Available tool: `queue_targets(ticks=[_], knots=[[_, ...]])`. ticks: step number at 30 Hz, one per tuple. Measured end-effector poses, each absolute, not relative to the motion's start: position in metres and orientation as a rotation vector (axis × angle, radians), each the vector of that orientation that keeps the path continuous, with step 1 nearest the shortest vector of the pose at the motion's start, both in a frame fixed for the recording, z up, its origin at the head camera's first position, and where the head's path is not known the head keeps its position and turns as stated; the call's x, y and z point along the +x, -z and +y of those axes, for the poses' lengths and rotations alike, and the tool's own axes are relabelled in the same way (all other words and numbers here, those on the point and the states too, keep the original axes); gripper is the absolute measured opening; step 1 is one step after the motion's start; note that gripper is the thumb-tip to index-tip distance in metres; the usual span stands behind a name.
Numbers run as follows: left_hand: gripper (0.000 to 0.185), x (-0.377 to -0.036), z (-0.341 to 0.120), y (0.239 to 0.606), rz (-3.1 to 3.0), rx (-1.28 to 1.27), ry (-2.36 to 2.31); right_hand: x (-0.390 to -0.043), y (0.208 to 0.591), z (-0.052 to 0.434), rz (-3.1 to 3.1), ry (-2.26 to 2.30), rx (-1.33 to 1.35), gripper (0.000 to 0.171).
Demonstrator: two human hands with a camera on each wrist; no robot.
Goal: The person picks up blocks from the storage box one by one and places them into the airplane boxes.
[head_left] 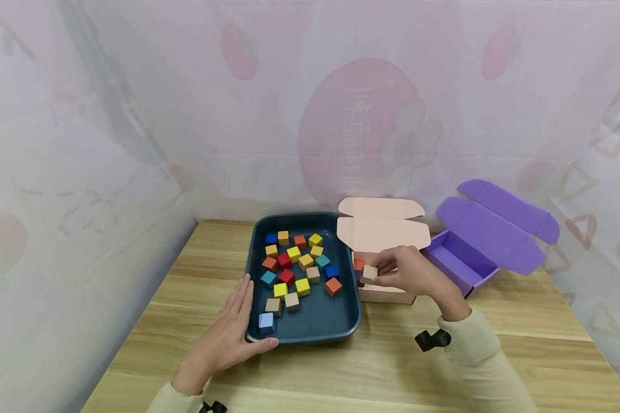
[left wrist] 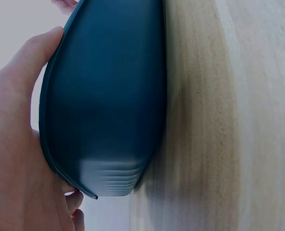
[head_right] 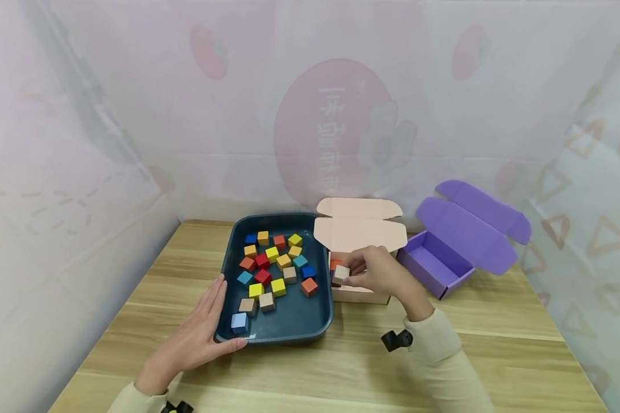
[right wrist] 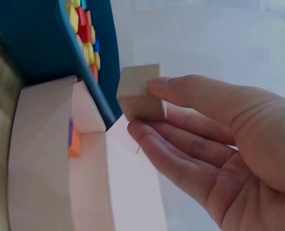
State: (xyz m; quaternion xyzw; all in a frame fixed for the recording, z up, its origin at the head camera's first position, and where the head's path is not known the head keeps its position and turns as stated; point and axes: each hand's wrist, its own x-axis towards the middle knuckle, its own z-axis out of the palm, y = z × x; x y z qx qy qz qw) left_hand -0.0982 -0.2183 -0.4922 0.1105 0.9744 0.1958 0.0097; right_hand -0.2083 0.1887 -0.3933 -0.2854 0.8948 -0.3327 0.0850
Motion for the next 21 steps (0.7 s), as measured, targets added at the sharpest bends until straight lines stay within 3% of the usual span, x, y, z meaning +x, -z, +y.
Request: queue_targets(ticks=[21], knots=[[0.130, -0.099, -0.218, 0.490, 3.031, 0.335, -0.609, -0.243, 0.444, 0.195, 2.545, 1.029, -0.820, 0.026]])
